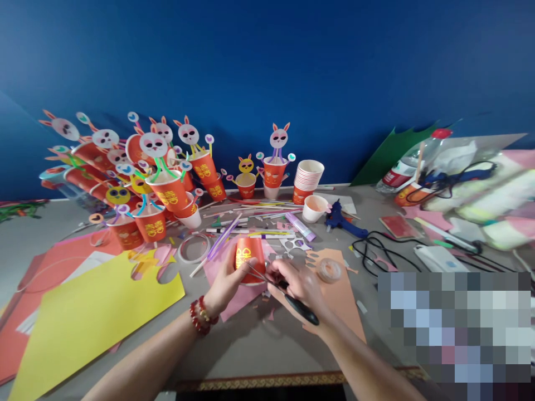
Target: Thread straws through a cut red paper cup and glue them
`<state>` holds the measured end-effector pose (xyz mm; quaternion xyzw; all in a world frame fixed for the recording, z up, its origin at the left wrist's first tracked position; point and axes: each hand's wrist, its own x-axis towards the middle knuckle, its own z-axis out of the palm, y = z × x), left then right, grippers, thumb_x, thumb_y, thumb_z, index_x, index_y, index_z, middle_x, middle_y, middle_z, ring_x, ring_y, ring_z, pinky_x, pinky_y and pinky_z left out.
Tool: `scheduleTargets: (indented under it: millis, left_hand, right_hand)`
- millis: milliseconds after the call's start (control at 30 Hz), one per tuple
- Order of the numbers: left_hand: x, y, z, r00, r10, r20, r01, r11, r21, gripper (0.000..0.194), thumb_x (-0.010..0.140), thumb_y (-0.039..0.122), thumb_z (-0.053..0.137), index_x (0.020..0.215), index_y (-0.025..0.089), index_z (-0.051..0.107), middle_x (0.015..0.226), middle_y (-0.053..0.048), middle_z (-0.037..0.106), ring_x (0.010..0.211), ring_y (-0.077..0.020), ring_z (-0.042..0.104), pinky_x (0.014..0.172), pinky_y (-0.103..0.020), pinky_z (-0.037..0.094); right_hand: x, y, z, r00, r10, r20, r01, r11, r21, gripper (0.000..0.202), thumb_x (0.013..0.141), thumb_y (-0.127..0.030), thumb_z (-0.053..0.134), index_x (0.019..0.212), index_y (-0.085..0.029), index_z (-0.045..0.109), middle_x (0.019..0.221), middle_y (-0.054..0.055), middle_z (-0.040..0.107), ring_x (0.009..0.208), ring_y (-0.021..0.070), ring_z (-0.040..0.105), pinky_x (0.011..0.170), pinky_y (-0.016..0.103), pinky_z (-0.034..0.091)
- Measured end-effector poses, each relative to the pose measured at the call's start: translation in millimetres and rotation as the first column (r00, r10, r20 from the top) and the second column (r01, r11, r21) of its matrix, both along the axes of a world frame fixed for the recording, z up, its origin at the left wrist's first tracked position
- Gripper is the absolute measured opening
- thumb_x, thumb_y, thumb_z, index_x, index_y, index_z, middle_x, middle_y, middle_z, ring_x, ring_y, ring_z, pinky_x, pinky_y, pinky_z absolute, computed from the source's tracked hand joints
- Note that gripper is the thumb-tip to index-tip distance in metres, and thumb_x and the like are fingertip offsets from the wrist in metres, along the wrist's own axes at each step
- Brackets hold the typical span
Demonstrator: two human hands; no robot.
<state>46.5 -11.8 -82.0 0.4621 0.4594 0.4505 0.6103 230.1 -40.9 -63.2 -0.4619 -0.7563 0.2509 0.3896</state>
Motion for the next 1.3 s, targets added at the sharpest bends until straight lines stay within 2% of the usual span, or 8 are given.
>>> scheduleTargets:
  millis: [167, 233, 333, 400, 533, 700, 833, 1300]
  left_hand:
    - [-3, 4, -2.6, 0.979, 0.194, -0.054, -0.18, 0.963, 0.201, 0.051, 0.079, 0.044, 0.074, 0.119, 0.02, 0.055, 0.096, -0.003, 0.065, 0.082, -0.0172, 0.061, 0.075, -0.027, 0.051]
    - [-6, 6, -3.8, 0.974, 0.228, 0.01, -0.226, 0.959, 0.171, 0.049, 0.08, 0.045, 0.072, 0.12, 0.022, 0.056, 0.095, -0.003, 0.066, 0.083, -0.0179, 0.062, 0.077, -0.028, 0.051]
    - [-9, 6, -7.6, 0.972, 0.182, 0.146, -0.191, 0.98, 0.048, 0.049, 0.081, 0.054, 0.067, 0.119, 0.023, 0.059, 0.104, -0.008, 0.069, 0.093, -0.0241, 0.066, 0.082, -0.033, 0.054]
    - [-10, 4, -11.6, 0.963, 0.158, 0.219, -0.161, 0.987, -0.002, 0.051, 0.078, 0.057, 0.067, 0.116, 0.023, 0.062, 0.108, -0.01, 0.07, 0.097, -0.028, 0.068, 0.084, -0.037, 0.055]
    - [-8, 2, -17.4, 0.935, 0.123, 0.333, -0.117, 0.992, -0.039, 0.052, 0.075, 0.058, 0.069, 0.11, 0.019, 0.066, 0.106, -0.011, 0.072, 0.099, -0.0306, 0.069, 0.087, -0.042, 0.055]
    - [-6, 1, -14.4, 0.938, 0.104, 0.331, -0.106, 0.994, -0.014, 0.045, 0.072, 0.053, 0.075, 0.1, 0.019, 0.067, 0.098, -0.009, 0.073, 0.093, -0.0279, 0.069, 0.087, -0.04, 0.055]
    - [-2, 0, -12.0, 0.934, 0.132, 0.331, -0.119, 0.991, -0.061, 0.044, 0.074, 0.049, 0.075, 0.107, 0.022, 0.063, 0.1, -0.006, 0.072, 0.092, -0.0256, 0.068, 0.086, -0.04, 0.054]
    - [-6, 0, -16.5, 0.991, -0.021, 0.133, 0.015, 0.999, 0.048, 0.056, 0.083, 0.044, 0.071, 0.131, 0.021, 0.055, 0.101, -0.005, 0.071, 0.086, -0.0203, 0.066, 0.079, -0.031, 0.054]
  right_hand:
    - [-3, 2, -3.9, 0.934, 0.026, -0.356, -0.144, 0.94, -0.31, 0.019, 0.091, -0.033, 0.053, 0.076, -0.022, 0.053, 0.063, -0.003, 0.06, 0.055, 0.0135, 0.056, 0.052, 0.023, 0.042]
    - [0, 7, -7.4, 0.906, -0.056, -0.42, -0.101, 0.934, -0.342, 0.021, 0.09, -0.035, 0.054, 0.074, -0.022, 0.054, 0.059, -0.003, 0.061, 0.052, 0.0137, 0.057, 0.051, 0.024, 0.043]
    - [9, 17, -11.7, 0.886, -0.269, -0.378, 0.171, 0.947, -0.272, 0.009, 0.085, -0.03, 0.061, 0.08, -0.023, 0.058, 0.061, -0.002, 0.064, 0.053, 0.0157, 0.06, 0.051, 0.025, 0.044]
    - [15, 21, -12.9, 0.914, -0.291, -0.282, 0.248, 0.952, -0.181, 0.003, 0.083, -0.023, 0.062, 0.086, -0.023, 0.061, 0.069, -0.001, 0.067, 0.06, 0.0173, 0.063, 0.055, 0.026, 0.045]
    - [19, 20, -7.5, 0.974, -0.143, -0.176, 0.134, 0.989, -0.065, 0.01, 0.087, -0.018, 0.056, 0.081, -0.021, 0.064, 0.078, 0.002, 0.065, 0.069, 0.0178, 0.062, 0.061, 0.027, 0.045]
    - [4, 8, 3.7, 0.951, -0.07, -0.302, 0.05, 0.996, -0.074, 0.012, 0.088, -0.02, 0.057, 0.085, -0.02, 0.068, 0.068, 0.0, 0.062, 0.058, 0.0151, 0.057, 0.053, 0.025, 0.043]
    - [-6, 0, -1.9, 0.954, 0.053, -0.297, -0.049, 0.999, 0.019, 0.009, 0.087, -0.018, 0.059, 0.083, -0.022, 0.066, 0.069, -0.001, 0.061, 0.06, 0.015, 0.057, 0.057, 0.026, 0.045]
    - [0, 2, -11.6, 0.995, 0.096, -0.001, -0.096, 0.992, 0.084, 0.021, 0.077, -0.004, 0.055, 0.081, -0.024, 0.049, 0.069, -0.003, 0.054, 0.056, 0.0125, 0.047, 0.052, 0.021, 0.034]
